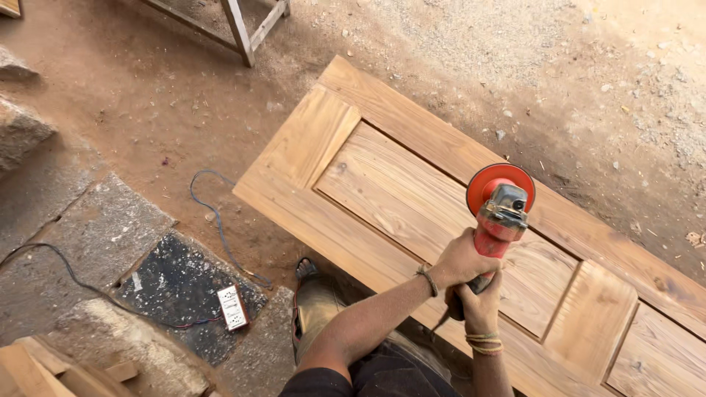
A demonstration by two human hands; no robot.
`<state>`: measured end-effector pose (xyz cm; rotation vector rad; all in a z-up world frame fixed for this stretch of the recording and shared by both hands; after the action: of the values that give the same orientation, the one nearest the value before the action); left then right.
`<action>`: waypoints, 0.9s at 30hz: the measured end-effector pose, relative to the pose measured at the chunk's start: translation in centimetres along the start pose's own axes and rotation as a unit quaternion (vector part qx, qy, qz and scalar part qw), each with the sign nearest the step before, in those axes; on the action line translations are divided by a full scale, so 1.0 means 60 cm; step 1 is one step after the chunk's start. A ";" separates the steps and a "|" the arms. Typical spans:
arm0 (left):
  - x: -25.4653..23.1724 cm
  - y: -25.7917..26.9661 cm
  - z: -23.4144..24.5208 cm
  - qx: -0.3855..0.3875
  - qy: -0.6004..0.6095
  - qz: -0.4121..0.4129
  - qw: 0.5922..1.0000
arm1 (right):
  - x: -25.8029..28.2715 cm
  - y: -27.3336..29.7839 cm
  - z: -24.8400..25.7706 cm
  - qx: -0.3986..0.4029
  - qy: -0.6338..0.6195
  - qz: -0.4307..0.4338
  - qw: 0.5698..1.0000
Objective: The person uses a handheld electric sander to smooth the surface of a wooden door panel. They move the sander across the flat and recessed areas of the panel, generating sawdust.
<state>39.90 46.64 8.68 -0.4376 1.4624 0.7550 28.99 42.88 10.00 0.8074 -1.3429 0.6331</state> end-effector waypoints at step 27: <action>0.044 -0.094 0.373 -0.085 0.110 0.115 0.984 | 0.014 -0.180 -0.317 0.082 0.009 -0.117 0.990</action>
<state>59.81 58.51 7.12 -0.4993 1.6804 1.0474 48.93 51.86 8.59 1.0741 -1.1683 0.5675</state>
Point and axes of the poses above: each hand's wrist, its own y-axis away from the middle knuckle, its own z-axis out of the back of the hand, x = y × z, the point moved 2 cm from there along -y, towards the middle knuckle, and after that the axes turned 1 degree about y, right-handed, at the moved point
